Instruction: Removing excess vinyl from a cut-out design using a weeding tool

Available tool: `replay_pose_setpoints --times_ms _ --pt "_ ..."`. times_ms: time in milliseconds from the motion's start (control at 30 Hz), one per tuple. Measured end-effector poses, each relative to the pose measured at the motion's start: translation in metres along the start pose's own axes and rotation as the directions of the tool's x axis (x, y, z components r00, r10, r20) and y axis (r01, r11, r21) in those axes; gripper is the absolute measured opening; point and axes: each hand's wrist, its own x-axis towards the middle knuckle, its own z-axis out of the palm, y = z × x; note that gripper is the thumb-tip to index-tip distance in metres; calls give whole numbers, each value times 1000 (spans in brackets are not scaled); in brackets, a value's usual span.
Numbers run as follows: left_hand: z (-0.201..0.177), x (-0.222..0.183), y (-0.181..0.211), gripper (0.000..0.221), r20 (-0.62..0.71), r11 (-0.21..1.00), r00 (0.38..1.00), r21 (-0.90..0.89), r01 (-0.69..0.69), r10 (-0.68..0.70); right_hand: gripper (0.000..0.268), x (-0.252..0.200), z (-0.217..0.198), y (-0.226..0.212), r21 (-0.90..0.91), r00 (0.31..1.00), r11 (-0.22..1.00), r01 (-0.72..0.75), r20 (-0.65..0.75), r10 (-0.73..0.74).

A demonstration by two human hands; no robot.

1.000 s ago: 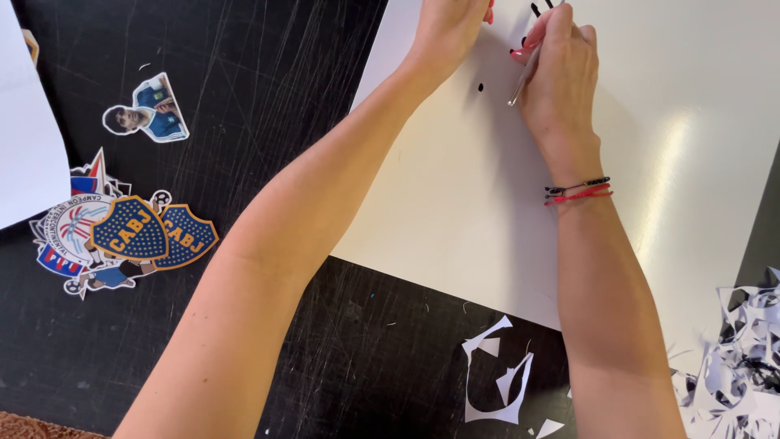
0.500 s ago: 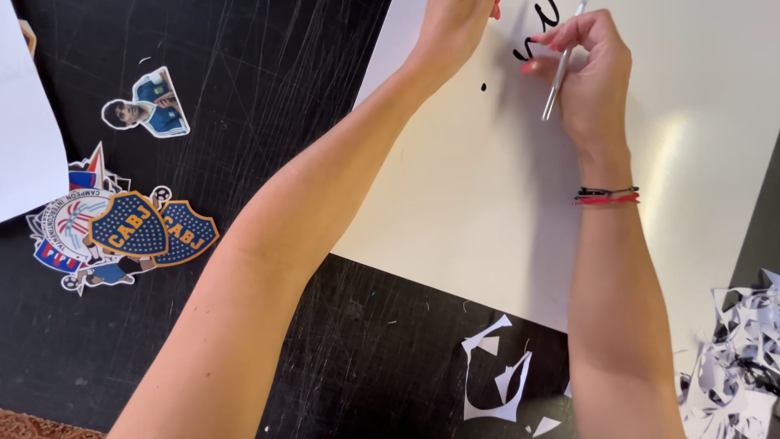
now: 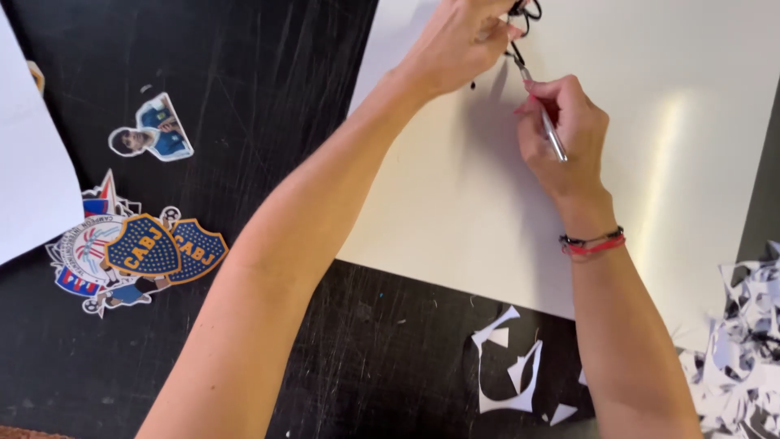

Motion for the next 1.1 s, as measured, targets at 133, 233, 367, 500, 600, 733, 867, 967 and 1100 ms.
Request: replay_pose_setpoints --times_ms 133,233,367,500,600,733,867,967,1100 --pt "-1 4 3 24 29 987 1000 160 -16 11 12 3 -1 11 -98 999 995 -10 51 15" --pt "-3 -1 7 20 54 987 997 154 -57 49 12 0 3 13 -117 996 993 -9 86 20" --pt "-2 -1 5 35 100 987 995 160 6 -22 14 2 2 12 -144 991 989 17 133 3" --pt "-3 -1 12 27 104 985 995 172 -26 8 14 5 0 5 -174 975 979 107 212 -69" --pt "0 0 8 21 106 986 994 165 -18 1 15 6 0 6 -213 964 962 169 239 -116" --pt "2 -2 5 27 105 982 994 185 -48 29 9 5 0 1 -156 967 974 165 221 -128" --pt "3 -1 1 34 99 986 994 156 -50 34 15 5 3 5 -189 974 970 153 193 -116" --pt "2 0 0 29 85 988 996 144 -51 39 14 7 2 2 -189 971 968 167 202 -128" --pt "1 -1 7 13 52 993 994 68 -94 91 11 9 2 -1 -195 971 964 179 194 -141"
